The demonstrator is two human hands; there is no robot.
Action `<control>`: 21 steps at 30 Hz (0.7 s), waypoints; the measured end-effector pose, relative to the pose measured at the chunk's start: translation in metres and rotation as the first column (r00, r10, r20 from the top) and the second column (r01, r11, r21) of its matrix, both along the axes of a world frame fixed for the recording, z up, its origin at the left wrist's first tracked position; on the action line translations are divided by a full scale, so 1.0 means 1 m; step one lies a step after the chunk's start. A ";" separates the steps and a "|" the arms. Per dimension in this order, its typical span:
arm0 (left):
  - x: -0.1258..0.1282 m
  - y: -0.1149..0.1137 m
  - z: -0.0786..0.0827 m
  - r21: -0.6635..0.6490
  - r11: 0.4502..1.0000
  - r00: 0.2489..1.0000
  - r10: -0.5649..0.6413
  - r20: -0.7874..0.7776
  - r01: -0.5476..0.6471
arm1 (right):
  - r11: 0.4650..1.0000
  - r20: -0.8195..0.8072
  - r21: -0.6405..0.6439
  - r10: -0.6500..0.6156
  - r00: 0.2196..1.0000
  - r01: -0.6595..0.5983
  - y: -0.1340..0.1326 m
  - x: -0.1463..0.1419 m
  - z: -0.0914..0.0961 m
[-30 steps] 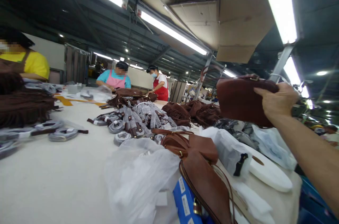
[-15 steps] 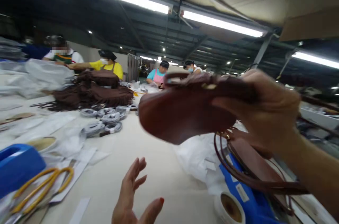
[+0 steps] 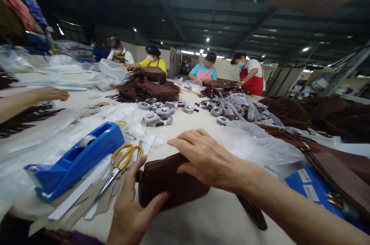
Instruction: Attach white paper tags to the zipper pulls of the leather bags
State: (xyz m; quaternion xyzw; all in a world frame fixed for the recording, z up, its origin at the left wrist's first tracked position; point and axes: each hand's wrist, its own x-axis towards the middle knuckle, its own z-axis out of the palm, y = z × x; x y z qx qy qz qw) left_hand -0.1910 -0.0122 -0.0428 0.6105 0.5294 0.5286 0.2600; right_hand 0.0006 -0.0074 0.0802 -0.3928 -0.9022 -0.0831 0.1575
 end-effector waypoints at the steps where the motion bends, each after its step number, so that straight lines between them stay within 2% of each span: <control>1: -0.003 0.009 0.004 0.001 1.000 0.998 -0.007 -0.055 0.008 | 0.998 -0.039 0.010 -0.058 0.998 0.059 -0.007 0.006 -0.003; 4: -0.009 0.031 0.007 -0.017 0.999 0.991 -0.045 -0.125 0.043 | 0.960 -0.152 -0.033 -0.278 0.948 0.277 -0.035 0.034 -0.030; 7: -0.010 0.038 0.004 -0.010 0.998 0.993 -0.058 -0.107 0.057 | 0.860 -0.226 -0.163 -0.509 0.830 0.483 -0.061 0.059 -0.078; 10: -0.009 0.036 0.005 -0.017 0.999 0.997 -0.041 -0.066 0.040 | 0.756 -0.274 -0.401 -0.638 0.719 0.518 -0.073 0.068 -0.121; 12: -0.009 0.035 0.009 -0.056 0.998 0.998 -0.041 -0.044 0.039 | 0.692 -0.290 -0.497 -0.701 0.652 0.523 -0.070 0.070 -0.132; 14: -0.010 0.034 0.013 -0.090 0.994 0.997 -0.065 -0.048 0.061 | 0.657 -0.248 -0.533 -0.724 0.643 0.534 -0.060 0.076 -0.122; 16: -0.012 0.030 0.015 -0.095 0.992 0.993 -0.086 -0.084 0.078 | 0.656 -0.173 -0.503 -0.714 0.679 0.562 -0.045 0.088 -0.094; 18: -0.009 0.019 0.014 -0.061 0.996 0.988 -0.072 -0.139 0.064 | 0.665 -0.203 -0.352 -0.741 0.640 0.659 -0.025 0.100 -0.056; 21: 0.005 -0.007 0.008 0.059 0.996 0.969 -0.045 -0.242 0.061 | 0.705 -0.392 -0.029 -0.660 0.641 0.708 0.007 0.102 -0.001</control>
